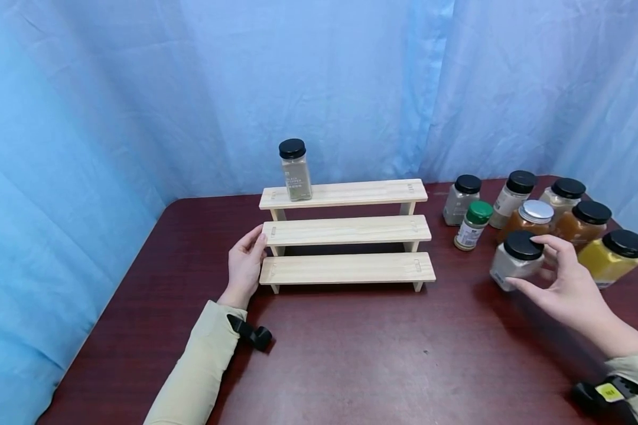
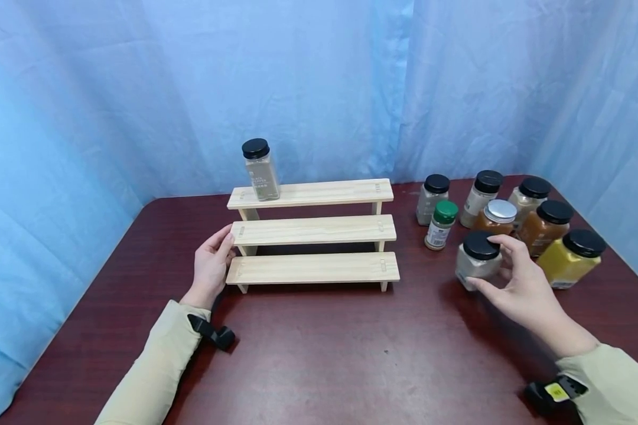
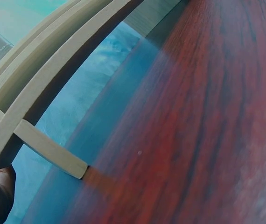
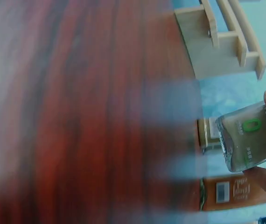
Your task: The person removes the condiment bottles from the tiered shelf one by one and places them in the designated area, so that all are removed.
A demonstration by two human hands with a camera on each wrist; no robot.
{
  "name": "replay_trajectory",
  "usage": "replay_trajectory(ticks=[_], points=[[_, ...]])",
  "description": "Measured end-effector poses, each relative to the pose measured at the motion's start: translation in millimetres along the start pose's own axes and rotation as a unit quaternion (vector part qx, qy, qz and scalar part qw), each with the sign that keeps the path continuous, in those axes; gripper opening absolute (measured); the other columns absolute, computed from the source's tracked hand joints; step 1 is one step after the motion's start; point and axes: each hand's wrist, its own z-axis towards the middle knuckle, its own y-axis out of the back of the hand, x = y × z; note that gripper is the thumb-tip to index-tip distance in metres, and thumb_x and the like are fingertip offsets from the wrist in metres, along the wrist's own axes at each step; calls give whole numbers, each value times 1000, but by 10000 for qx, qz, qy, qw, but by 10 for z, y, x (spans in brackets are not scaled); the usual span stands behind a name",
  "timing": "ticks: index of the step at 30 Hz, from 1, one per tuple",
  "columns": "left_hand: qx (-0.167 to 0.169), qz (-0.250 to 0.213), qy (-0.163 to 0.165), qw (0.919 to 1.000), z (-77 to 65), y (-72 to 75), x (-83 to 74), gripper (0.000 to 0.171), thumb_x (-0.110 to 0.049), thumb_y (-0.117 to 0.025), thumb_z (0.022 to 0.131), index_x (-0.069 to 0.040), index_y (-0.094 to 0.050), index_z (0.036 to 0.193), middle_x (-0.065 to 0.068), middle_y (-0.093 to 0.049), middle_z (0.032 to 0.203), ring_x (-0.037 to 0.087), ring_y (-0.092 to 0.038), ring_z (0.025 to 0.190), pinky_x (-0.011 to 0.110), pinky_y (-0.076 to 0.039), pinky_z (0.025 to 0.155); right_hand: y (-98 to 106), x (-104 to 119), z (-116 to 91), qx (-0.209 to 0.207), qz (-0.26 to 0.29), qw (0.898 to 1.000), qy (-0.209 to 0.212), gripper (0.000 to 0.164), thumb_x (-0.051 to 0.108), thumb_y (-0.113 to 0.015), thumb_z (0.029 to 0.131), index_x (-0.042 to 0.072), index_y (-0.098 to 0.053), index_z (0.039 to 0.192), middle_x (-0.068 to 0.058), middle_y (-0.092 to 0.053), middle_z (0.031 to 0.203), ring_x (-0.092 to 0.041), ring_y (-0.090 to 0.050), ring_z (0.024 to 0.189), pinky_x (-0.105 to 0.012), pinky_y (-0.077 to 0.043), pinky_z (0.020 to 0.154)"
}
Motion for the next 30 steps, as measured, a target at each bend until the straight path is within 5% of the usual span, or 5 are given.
replay_trajectory(ticks=[2,6,8,12,30], points=[[14,-17,-8,10000,-2,3,1,34,-9,-55,96,-2,-58,129,0,-63,103,12,-52,72,16,-43,61,28,-31,-5,62,-290,9995,-101,96,-6,-82,67,3,-21,141,-39,-48,118,3,-56,106,7,-31,68],[15,-77,-24,10000,0,8,7,34,-9,-55,96,0,-57,129,-1,-63,102,11,-51,70,16,-43,60,74,-79,-5,169,-717,9967,-330,97,-5,-82,67,2,-20,140,-43,-46,118,-57,-51,95,-1,-43,62],[5,-72,-39,10000,2,8,9,34,-9,-55,96,0,-57,129,-2,-64,101,11,-51,69,16,-43,60,90,-98,1,210,-801,9957,-413,96,-5,-82,67,1,-20,140,-44,-44,119,-62,-49,95,-24,-55,64],[-19,-92,-34,10000,4,3,8,34,-9,-55,96,0,-58,129,-3,-64,99,10,-51,70,16,-43,60,103,-127,6,298,-950,9935,-556,96,-5,-81,67,1,-20,140,-45,-42,121,-62,-47,97,-60,-41,72],[26,-7,-46,10000,2,4,2,35,-9,-54,96,0,-57,130,0,-64,101,11,-51,67,16,-43,60,141,-231,38,308,-977,9927,-630,93,-10,-77,70,-4,-14,138,-42,-42,112,-60,-52,88,-54,-49,61]])
